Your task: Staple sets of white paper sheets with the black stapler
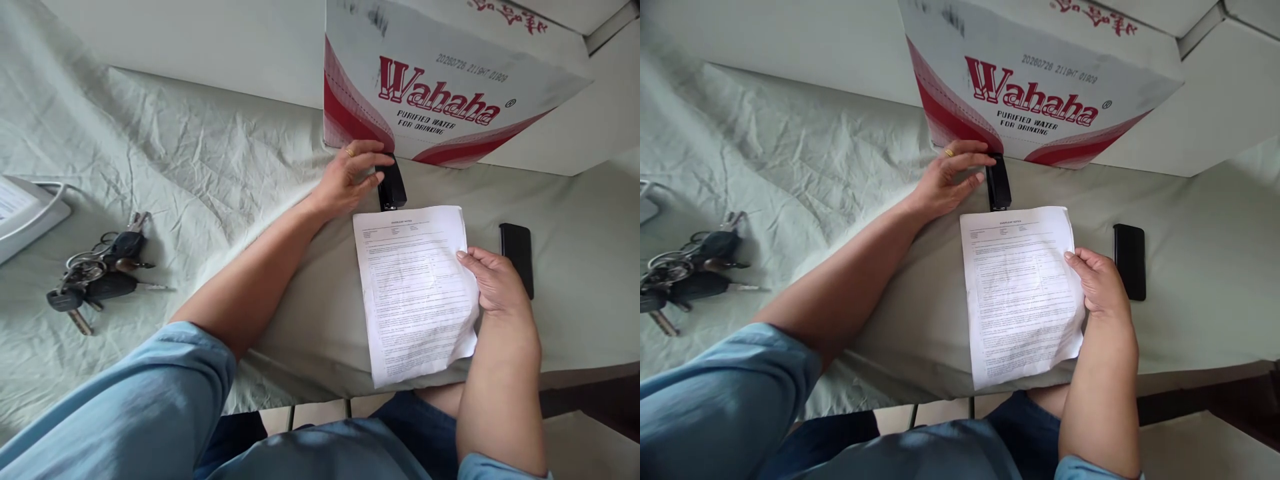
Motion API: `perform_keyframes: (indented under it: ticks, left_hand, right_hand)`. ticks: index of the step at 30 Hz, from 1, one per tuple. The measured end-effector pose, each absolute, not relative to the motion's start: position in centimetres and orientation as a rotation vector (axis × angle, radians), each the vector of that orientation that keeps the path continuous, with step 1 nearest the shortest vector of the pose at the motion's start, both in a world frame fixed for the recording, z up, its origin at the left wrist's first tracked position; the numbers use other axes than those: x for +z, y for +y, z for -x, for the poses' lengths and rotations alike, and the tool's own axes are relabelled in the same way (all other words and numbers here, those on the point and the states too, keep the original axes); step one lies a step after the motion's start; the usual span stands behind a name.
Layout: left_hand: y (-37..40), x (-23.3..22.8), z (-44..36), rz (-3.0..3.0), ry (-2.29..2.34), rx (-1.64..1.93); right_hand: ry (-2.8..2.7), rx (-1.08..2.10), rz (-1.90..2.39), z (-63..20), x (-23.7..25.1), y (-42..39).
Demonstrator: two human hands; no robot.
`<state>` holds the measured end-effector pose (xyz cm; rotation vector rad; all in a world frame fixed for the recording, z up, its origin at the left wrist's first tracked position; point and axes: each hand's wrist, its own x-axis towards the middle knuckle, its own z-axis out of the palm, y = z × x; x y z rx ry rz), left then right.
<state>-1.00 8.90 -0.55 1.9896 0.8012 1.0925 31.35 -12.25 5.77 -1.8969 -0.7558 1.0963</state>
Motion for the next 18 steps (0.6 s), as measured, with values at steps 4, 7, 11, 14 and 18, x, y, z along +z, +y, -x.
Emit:
perform_keyframes:
  ticks: [4, 7, 11, 14, 18]
  left_hand:
    - [8.9, -1.4, 0.5, -2.086, 0.632, 0.966]
    - [8.6, -1.2, 0.5, -2.067, 0.635, 0.954]
    - [8.0, -0.4, 0.5, -2.094, 0.690, 0.934]
    - [7.6, -0.1, 0.2, -2.126, 0.748, 0.910]
    - [7.3, -0.4, -0.3, -2.180, 0.787, 0.899]
  right_hand:
    - [-0.729, 1.076, 1.872, -31.6, 5.6, -12.2]
    - [-0.720, 1.064, 1.872, -32.0, 5.3, -12.2]
    - [-0.711, 1.037, 1.883, -32.5, 5.0, -12.3]
    - [-0.705, 1.023, 1.887, -32.8, 4.9, -12.4]
    - [-0.692, 1.019, 1.891, -32.9, 4.8, -12.4]
